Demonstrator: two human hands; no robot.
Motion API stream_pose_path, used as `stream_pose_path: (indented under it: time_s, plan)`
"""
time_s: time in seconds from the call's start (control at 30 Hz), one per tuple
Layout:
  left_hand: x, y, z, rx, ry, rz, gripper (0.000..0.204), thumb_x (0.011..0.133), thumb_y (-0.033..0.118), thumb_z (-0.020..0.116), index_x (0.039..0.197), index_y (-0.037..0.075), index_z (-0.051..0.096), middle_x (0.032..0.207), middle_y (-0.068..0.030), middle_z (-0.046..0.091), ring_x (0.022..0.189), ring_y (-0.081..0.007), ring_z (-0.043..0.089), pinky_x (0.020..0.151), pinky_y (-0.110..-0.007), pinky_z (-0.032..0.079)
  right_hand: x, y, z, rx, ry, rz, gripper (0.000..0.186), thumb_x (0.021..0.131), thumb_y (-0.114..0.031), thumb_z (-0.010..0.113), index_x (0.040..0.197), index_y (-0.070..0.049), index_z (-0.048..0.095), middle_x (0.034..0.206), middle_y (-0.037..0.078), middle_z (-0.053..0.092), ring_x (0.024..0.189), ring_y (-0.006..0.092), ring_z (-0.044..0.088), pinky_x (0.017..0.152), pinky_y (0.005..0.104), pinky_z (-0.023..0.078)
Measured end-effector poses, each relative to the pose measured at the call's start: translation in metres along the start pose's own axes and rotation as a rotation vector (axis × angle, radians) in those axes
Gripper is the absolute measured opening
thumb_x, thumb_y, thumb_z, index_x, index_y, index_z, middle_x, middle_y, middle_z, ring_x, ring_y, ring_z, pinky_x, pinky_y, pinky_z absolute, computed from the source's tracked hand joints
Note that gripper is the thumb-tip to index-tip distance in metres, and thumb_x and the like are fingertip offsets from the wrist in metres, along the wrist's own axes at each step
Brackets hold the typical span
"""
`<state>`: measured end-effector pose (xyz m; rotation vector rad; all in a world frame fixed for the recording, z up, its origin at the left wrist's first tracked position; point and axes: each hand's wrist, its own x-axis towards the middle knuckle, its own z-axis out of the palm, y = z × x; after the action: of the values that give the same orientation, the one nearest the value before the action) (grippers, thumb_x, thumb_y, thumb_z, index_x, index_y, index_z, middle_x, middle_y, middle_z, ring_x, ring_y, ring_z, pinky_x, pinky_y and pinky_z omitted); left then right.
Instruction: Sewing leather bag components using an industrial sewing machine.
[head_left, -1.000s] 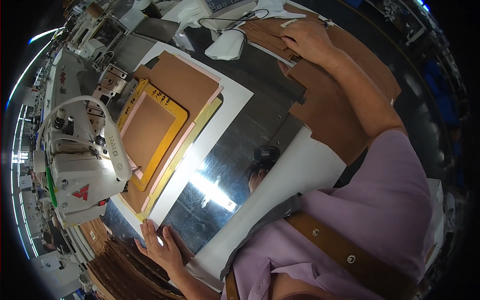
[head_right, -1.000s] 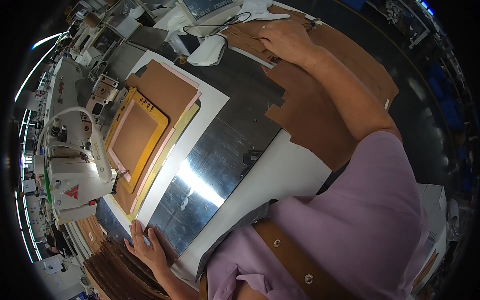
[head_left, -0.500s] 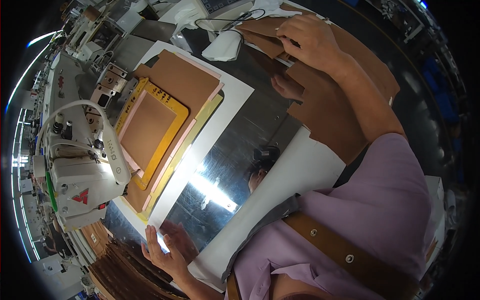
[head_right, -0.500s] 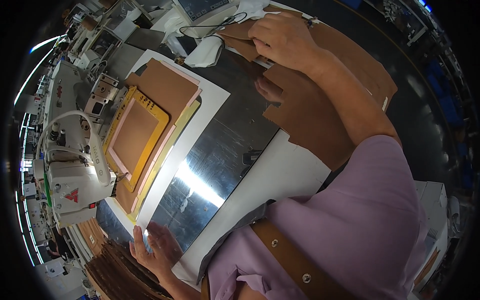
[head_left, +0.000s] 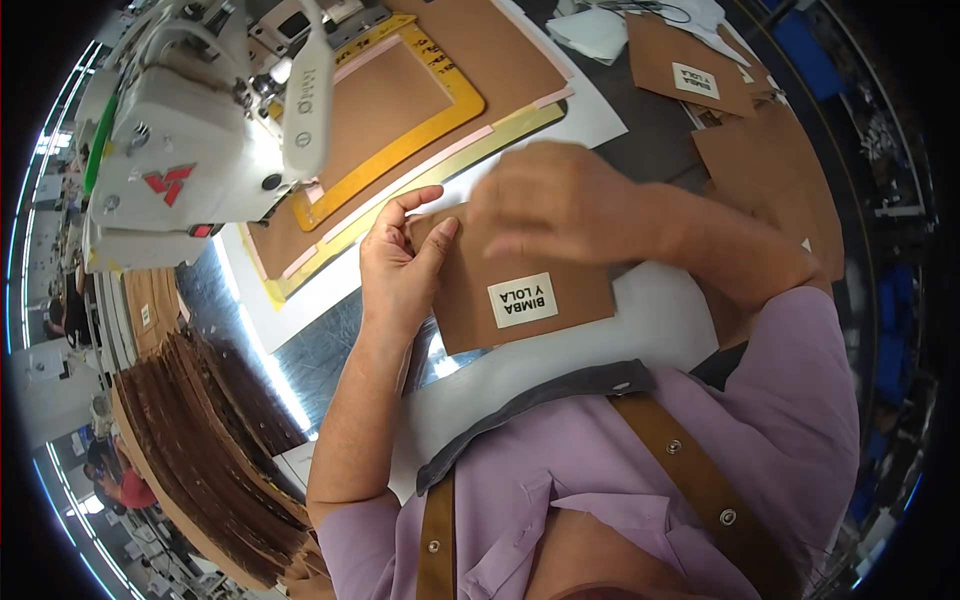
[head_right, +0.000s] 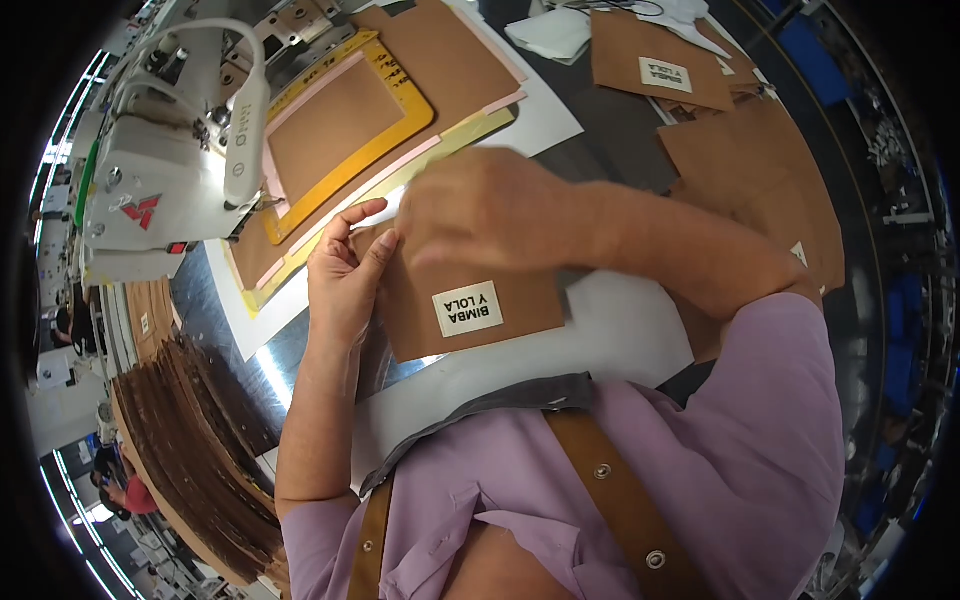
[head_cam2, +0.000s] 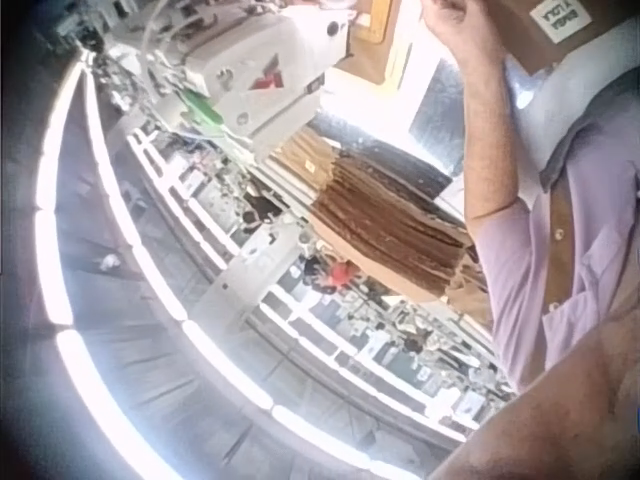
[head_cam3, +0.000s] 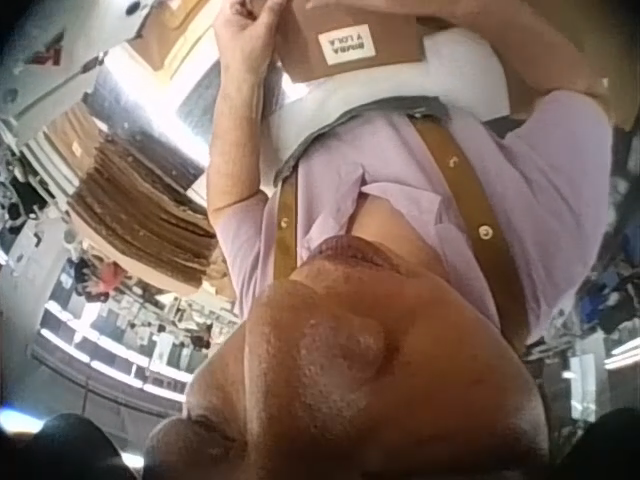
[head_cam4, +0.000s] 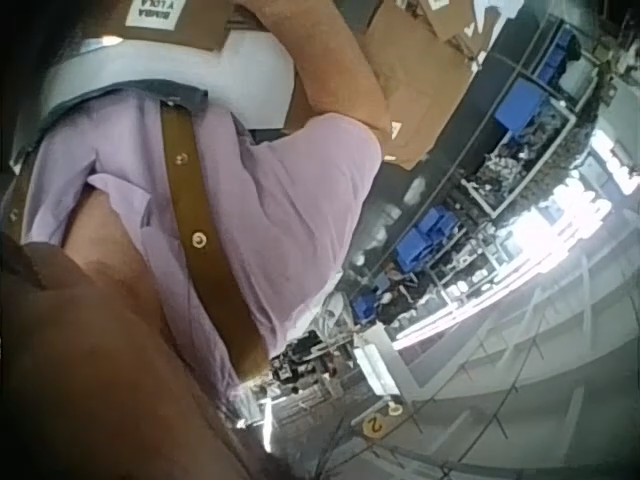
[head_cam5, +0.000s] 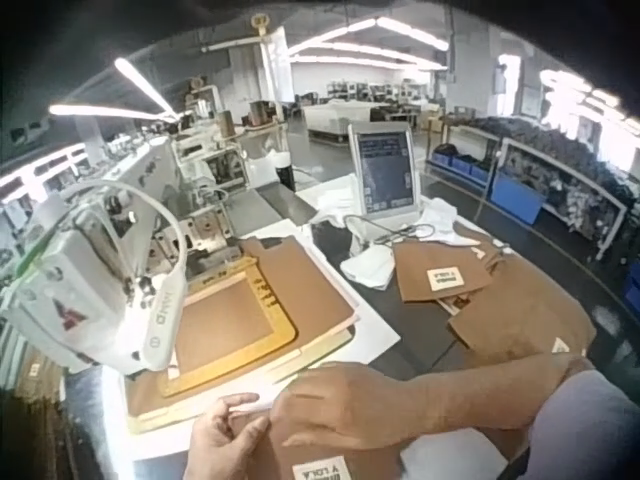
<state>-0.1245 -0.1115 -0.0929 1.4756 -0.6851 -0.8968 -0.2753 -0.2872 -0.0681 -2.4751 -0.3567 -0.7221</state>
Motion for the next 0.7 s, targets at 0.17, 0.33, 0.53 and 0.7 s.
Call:
stream_pose_path:
  time_s: [0.17, 0.33, 0.53, 0.7]
  plan:
    - [-0.005, 0.0, -0.007, -0.007, 0.069, 0.162, 0.021, 0.098, 0.007, 0.07, 0.118, 0.004, 0.062, 0.09, -0.002, 0.071, 0.077, -0.0022, 0.062, 0.066, -0.018, 0.049, 0.02, 0.036, 0.019, 0.247, 0.038, 0.221, 0.025, 0.093, -0.028, 0.071, 0.096, -0.003, 0.07, 0.091, 0.011, 0.071, 0.082, 0.0289, 0.068, 0.077, 0.0421, 0.051]
    - [-0.002, 0.0, -0.055, -0.039, 0.143, 0.024, 0.02, 0.101, 0.018, 0.068, 0.112, 0.001, 0.068, 0.093, -0.0034, 0.071, 0.085, -0.0068, 0.065, 0.077, -0.019, 0.051, 0.055, 0.05, 0.016, 0.301, -0.21, 0.378, 0.023, 0.094, -0.027, 0.07, 0.096, -0.004, 0.073, 0.08, 0.012, 0.071, 0.077, 0.0241, 0.069, 0.074, 0.0362, 0.051]
    - [0.029, -0.001, -0.158, 0.34, 0.428, 0.086, 0.025, 0.096, 0.018, 0.075, 0.111, -0.002, 0.071, 0.101, -0.0082, 0.073, 0.092, -0.0101, 0.066, 0.082, -0.025, 0.053, 0.107, 0.121, 0.008, 0.289, -0.33, 0.333, 0.021, 0.096, -0.024, 0.068, 0.098, -0.004, 0.074, 0.086, 0.009, 0.074, 0.079, 0.0182, 0.069, 0.073, 0.0332, 0.051]
    - [0.122, 0.008, -0.207, 0.523, 0.457, 0.192, 0.028, 0.092, 0.011, 0.074, 0.115, -0.003, 0.068, 0.111, -0.0097, 0.071, 0.102, -0.0156, 0.066, 0.092, -0.028, 0.049, 0.155, 0.167, 0.045, 0.252, -0.293, 0.179, 0.021, 0.095, -0.027, 0.071, 0.096, -0.006, 0.075, 0.088, 0.007, 0.075, 0.079, 0.0173, 0.068, 0.071, 0.0347, 0.051]
